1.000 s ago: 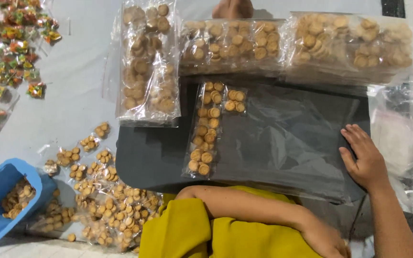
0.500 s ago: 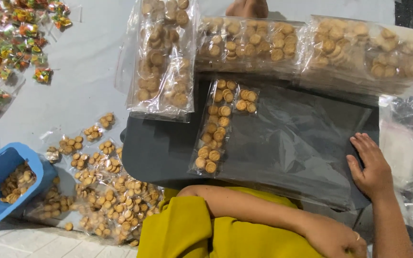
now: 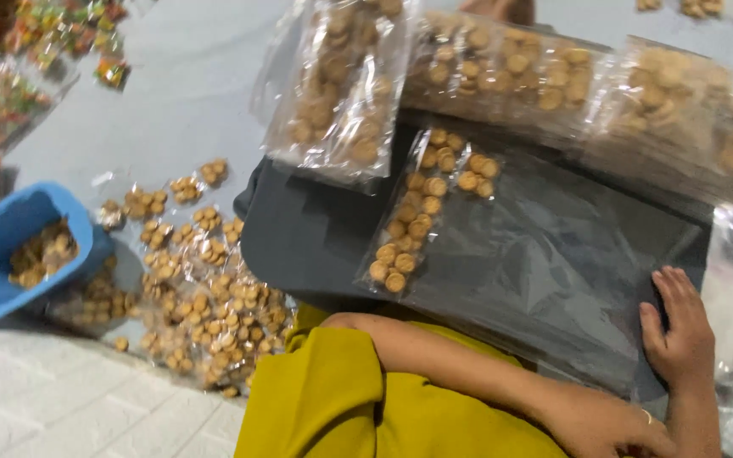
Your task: Manually packaging small cookies into individual plastic bags and then arranging them into a larger plastic sleeve.
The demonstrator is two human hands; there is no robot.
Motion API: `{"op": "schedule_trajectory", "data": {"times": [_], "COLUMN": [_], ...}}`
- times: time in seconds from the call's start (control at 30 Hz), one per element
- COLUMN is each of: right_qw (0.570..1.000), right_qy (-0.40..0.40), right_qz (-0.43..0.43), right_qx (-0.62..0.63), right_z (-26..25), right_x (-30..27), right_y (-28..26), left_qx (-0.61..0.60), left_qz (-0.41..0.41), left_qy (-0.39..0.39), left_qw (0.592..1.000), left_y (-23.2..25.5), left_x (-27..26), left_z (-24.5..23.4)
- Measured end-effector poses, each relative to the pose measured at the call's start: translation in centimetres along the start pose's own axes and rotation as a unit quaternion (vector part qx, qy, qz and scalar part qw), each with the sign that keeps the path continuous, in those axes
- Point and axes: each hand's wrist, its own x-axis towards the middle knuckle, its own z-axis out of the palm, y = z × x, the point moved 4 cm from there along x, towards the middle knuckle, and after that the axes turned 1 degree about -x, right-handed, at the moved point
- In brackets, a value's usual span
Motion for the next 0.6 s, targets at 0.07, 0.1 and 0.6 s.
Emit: {"op": "schedule_trajectory", "data": {"times": [0.07,0.1,0.6], "right_qw": [1.0,1.0,0.991], "right_qy": [-0.01,-0.009,0.077], "right_qz": [-0.008,-0.008,-0.054], "right_qx": [-0.01,-0.023,-0.096], "right_z": [0.3,0.5,0.9], "right_x": [-0.2,-0.3,-1.8], "right_y": [0.6,1.0,3.1], "left_qx": [-0.049,-0.089,0.303], "left_qz": [0.011,0.042,-0.456], "left_qy": [-0.004,-0.016,0.74], "left_qw": [0.999,0.995,0.391], "left_y": [1.1,2.5,18.4], "left_x": [-1.6,-3.3,-59.9], "left_z": [-2.2,-3.5,-16.8]}}
